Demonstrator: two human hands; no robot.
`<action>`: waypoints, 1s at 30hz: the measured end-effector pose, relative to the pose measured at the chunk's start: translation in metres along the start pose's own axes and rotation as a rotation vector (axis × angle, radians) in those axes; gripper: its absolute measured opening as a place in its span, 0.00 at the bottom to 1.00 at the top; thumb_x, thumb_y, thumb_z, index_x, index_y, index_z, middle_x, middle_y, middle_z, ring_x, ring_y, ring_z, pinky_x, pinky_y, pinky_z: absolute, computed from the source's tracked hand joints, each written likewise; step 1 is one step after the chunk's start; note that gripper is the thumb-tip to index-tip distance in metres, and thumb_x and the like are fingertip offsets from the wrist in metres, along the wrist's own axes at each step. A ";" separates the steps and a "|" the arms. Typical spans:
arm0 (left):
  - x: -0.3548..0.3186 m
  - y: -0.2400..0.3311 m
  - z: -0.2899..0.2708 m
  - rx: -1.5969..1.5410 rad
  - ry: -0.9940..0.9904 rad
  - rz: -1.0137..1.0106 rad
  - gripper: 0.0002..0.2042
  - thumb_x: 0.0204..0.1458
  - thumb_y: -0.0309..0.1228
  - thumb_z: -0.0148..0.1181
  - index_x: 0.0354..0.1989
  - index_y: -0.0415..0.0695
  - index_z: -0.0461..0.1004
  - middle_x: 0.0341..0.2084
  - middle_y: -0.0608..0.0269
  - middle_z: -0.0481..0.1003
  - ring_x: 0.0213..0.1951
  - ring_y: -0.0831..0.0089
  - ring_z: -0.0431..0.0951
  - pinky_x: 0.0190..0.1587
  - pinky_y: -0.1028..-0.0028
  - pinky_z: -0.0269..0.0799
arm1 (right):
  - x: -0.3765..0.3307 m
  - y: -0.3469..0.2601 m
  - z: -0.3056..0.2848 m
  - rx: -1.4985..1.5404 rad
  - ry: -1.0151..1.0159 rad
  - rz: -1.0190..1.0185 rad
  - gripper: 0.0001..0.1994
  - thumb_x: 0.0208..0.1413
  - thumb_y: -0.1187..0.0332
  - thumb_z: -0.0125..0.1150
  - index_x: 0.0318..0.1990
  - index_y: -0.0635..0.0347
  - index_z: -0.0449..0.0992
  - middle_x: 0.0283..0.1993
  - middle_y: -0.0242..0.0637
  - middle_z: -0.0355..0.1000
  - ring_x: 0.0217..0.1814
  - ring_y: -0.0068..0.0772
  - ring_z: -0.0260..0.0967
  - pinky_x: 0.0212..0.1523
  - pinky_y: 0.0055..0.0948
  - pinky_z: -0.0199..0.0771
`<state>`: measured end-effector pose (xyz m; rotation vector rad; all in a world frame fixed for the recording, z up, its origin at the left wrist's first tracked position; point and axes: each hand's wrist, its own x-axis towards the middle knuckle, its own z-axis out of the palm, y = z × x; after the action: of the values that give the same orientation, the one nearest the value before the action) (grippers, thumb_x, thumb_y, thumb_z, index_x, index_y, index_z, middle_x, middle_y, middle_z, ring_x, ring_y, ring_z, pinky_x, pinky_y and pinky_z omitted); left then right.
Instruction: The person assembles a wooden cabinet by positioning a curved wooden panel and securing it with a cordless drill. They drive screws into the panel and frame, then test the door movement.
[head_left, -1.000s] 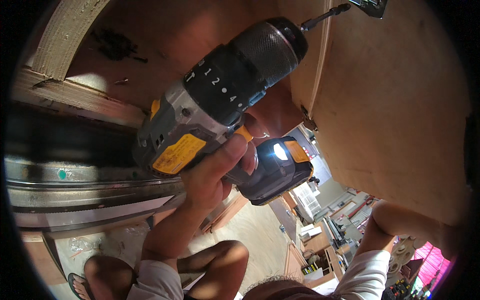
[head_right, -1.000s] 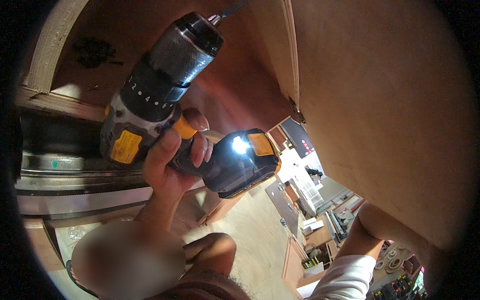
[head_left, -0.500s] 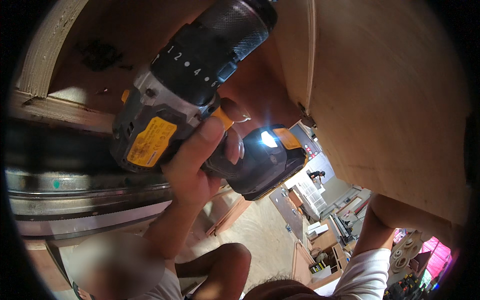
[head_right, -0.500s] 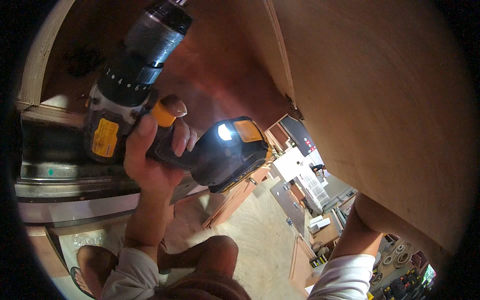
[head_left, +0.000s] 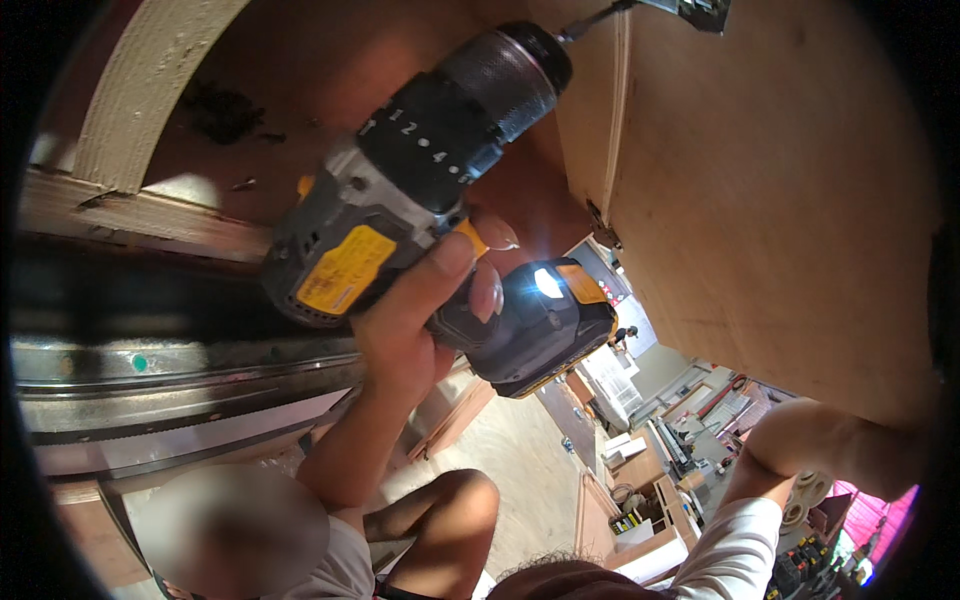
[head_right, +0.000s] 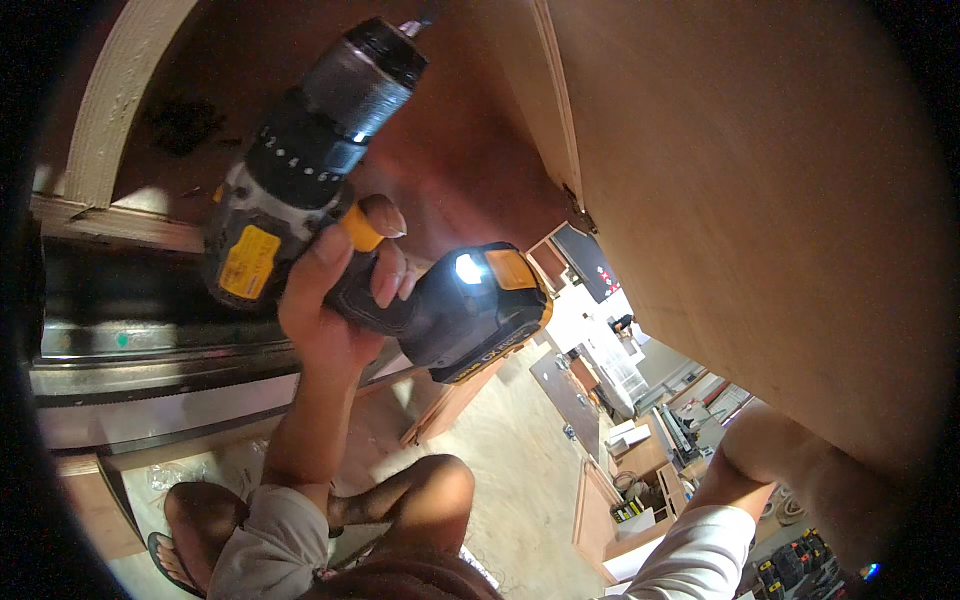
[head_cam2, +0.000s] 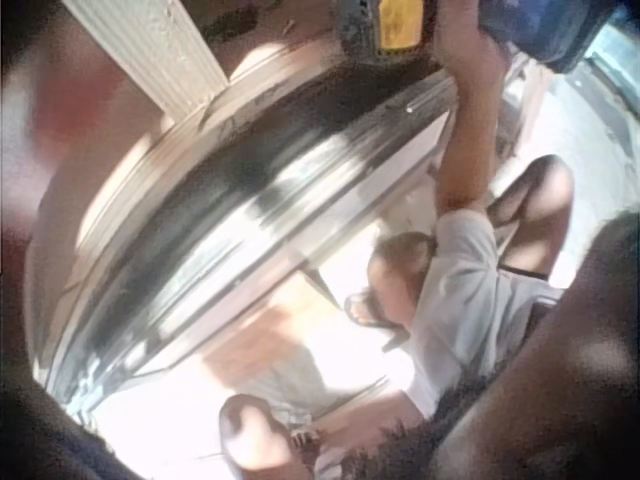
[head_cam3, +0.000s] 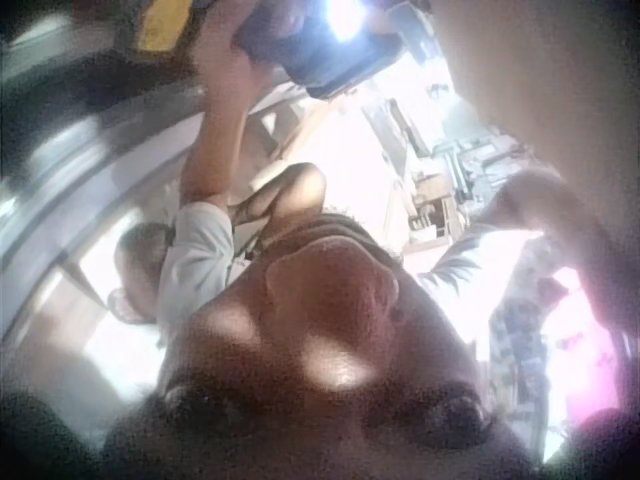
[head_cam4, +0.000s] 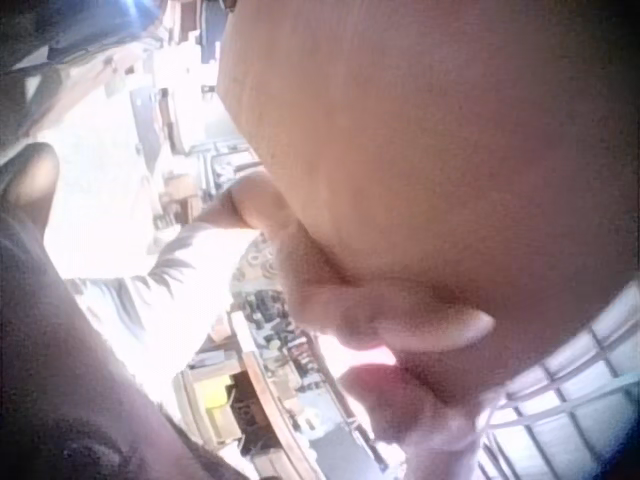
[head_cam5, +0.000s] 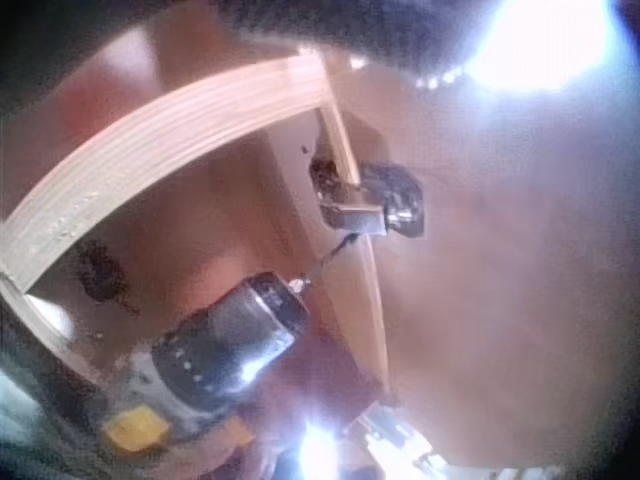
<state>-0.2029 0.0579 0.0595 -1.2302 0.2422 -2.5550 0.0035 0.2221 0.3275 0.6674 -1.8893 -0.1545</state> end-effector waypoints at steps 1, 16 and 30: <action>0.000 0.001 0.002 -0.006 -0.002 -0.003 0.15 0.63 0.34 0.50 0.55 0.41 0.63 0.43 0.52 0.71 0.26 0.80 0.71 0.33 0.75 0.69 | 0.000 0.000 -0.002 -0.001 -0.002 0.002 0.33 0.47 0.66 0.64 0.61 0.70 0.63 0.60 0.48 0.67 0.63 0.39 0.64 0.63 0.37 0.64; 0.001 0.019 0.003 0.057 -0.015 -0.044 0.19 0.62 0.35 0.50 0.59 0.42 0.62 0.39 0.56 0.70 0.25 0.79 0.68 0.32 0.75 0.66 | -0.010 0.011 -0.049 -0.094 -0.038 0.058 0.31 0.46 0.66 0.65 0.59 0.69 0.65 0.58 0.46 0.69 0.62 0.39 0.66 0.61 0.37 0.65; -0.002 0.032 0.014 0.019 0.002 -0.002 0.14 0.63 0.36 0.50 0.54 0.45 0.66 0.39 0.59 0.69 0.23 0.80 0.67 0.31 0.74 0.68 | -0.052 0.030 -0.047 -0.034 -0.095 0.175 0.30 0.46 0.66 0.67 0.57 0.68 0.67 0.56 0.45 0.70 0.60 0.38 0.67 0.60 0.37 0.66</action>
<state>-0.1854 0.0283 0.0581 -1.2218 0.2162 -2.5546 0.0478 0.2831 0.3171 0.4761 -2.0214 -0.1070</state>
